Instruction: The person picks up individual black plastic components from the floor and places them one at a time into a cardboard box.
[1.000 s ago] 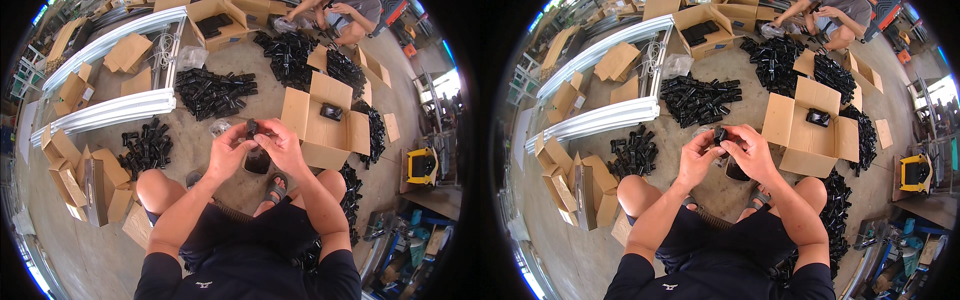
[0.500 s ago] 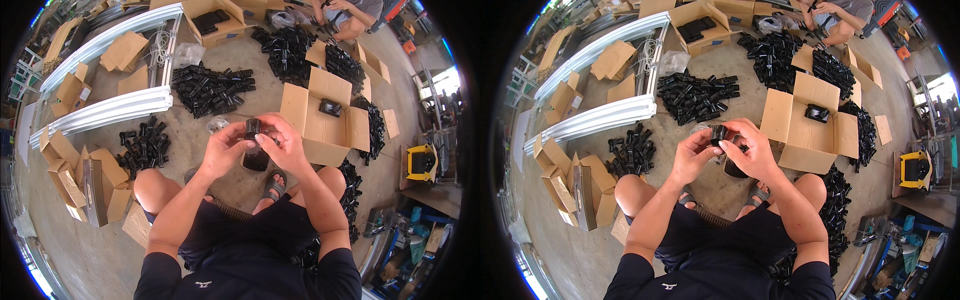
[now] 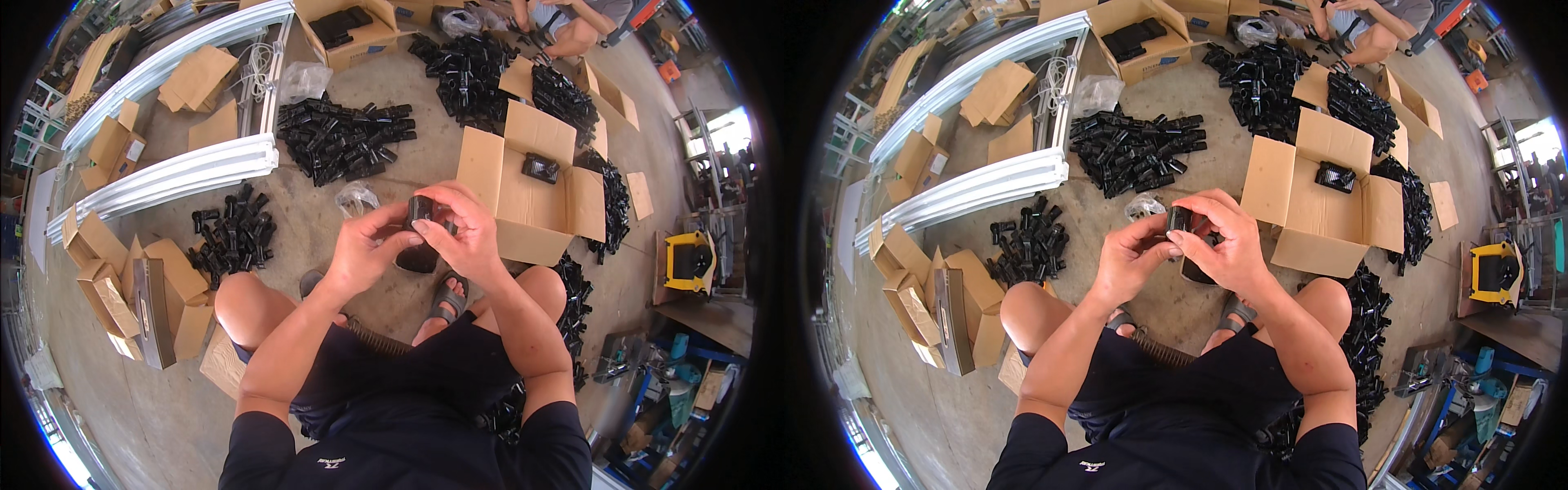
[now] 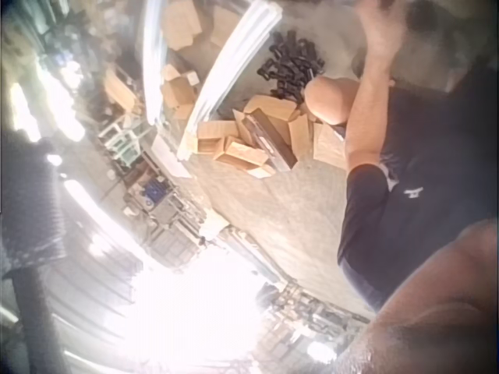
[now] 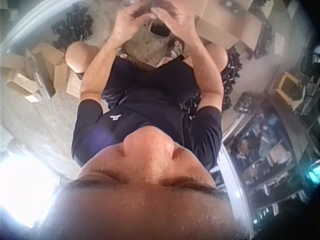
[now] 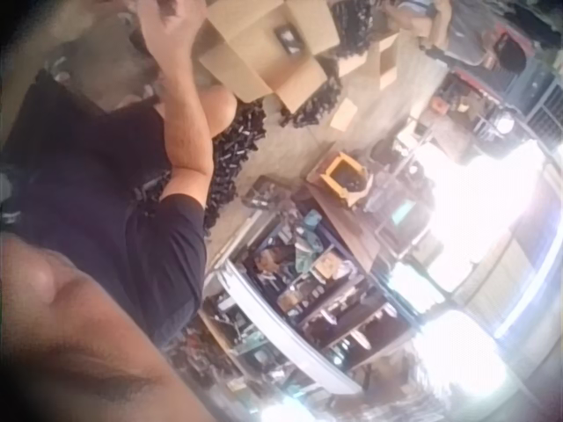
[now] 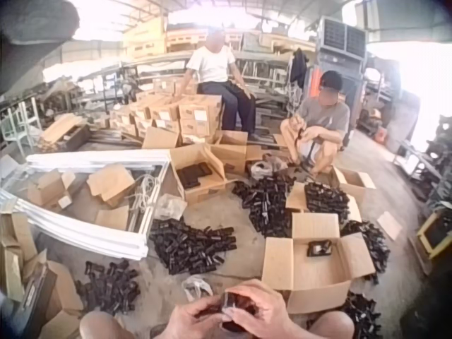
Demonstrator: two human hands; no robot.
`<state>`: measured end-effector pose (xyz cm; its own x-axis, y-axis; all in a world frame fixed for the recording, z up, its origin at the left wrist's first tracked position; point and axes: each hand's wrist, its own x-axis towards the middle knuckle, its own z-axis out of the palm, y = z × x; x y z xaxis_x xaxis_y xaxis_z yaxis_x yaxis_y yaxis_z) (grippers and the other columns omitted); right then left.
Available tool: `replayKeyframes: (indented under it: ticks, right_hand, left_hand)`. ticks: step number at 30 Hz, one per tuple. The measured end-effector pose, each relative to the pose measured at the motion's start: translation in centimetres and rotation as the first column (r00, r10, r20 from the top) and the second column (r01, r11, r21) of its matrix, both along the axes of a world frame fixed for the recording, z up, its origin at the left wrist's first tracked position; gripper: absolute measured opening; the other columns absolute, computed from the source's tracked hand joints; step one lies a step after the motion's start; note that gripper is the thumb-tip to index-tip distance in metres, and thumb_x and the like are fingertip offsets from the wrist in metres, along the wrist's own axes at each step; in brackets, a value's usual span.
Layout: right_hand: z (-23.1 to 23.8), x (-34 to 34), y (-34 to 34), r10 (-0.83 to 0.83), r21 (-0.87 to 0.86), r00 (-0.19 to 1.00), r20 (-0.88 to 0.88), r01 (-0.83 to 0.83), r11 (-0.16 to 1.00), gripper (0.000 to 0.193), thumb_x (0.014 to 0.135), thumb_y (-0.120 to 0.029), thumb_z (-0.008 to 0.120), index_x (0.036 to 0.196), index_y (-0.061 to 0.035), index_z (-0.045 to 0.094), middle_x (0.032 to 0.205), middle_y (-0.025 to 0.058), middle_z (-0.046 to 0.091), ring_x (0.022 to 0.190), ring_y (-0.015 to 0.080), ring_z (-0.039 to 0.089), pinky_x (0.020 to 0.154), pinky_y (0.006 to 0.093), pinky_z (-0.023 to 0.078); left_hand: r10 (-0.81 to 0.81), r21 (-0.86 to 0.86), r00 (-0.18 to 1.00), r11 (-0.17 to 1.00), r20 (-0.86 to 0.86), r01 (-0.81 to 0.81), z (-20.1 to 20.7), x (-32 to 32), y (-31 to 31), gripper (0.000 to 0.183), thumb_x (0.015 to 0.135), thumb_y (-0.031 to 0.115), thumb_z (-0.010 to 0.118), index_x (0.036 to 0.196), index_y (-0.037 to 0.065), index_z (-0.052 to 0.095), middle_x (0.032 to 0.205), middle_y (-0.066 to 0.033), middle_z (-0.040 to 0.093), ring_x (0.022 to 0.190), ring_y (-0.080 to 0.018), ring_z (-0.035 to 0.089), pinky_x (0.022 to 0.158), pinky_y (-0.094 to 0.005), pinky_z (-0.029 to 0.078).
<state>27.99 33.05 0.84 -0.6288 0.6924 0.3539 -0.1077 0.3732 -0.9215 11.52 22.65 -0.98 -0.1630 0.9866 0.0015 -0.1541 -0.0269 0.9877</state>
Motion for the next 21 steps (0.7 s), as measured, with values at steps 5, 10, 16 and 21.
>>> replayKeyframes:
  ticks: [5,10,16,21]
  right_hand:
    - [-0.6,-0.4,-0.2,-0.048,-0.208,0.991,-0.123,0.021,0.978,0.031,0.090,-0.002,0.074,0.120,0.0026,0.067,0.110,0.0067,0.062,0.091,0.0111,0.064,0.072,0.0240,0.055]
    - [-1.0,-0.7,1.7,-0.004,-0.418,0.997,-0.076,-0.028,0.908,0.034,0.101,-0.023,0.067,0.126,-0.0004,0.066,0.113,0.0057,0.065,0.094,0.0116,0.063,0.073,0.0256,0.055]
    - [-9.8,-0.7,9.1,-0.046,-0.016,0.526,0.849,0.113,0.993,0.031,0.094,-0.035,0.071,0.106,-0.0078,0.077,0.091,0.0128,0.075,0.084,0.0263,0.073,0.077,0.0390,0.058]
    - [-24.6,-0.8,6.8,-0.042,0.067,0.347,0.937,-0.061,0.996,0.021,0.087,-0.030,0.072,0.094,-0.0115,0.078,0.098,0.0160,0.075,0.093,0.0358,0.072,0.084,0.0464,0.058]
  left_hand:
    - [0.025,0.105,0.997,0.994,0.074,-0.033,-0.7,0.9,0.4,0.053,0.093,-0.011,0.065,0.143,-0.002,0.052,0.126,-0.0135,0.067,0.112,-0.0175,0.066,0.095,-0.0324,0.056]
    - [0.178,0.021,0.970,0.983,0.164,-0.183,0.1,0.1,0.1,0.064,0.089,-0.010,0.071,0.145,0.005,0.044,0.114,-0.0132,0.071,0.102,-0.0150,0.067,0.088,-0.0267,0.055]
    - [0.281,-0.026,0.944,0.959,0.176,-0.281,-0.1,-1.4,0.4,0.047,0.091,-0.005,0.073,0.130,0.002,0.049,0.111,-0.0145,0.072,0.100,-0.0130,0.068,0.086,-0.0228,0.053]
    - [0.279,-0.017,0.946,0.960,0.166,-0.280,-1.4,-2.4,1.1,0.042,0.090,-0.004,0.074,0.125,0.001,0.051,0.109,-0.0150,0.073,0.096,-0.0122,0.068,0.084,-0.0250,0.055]
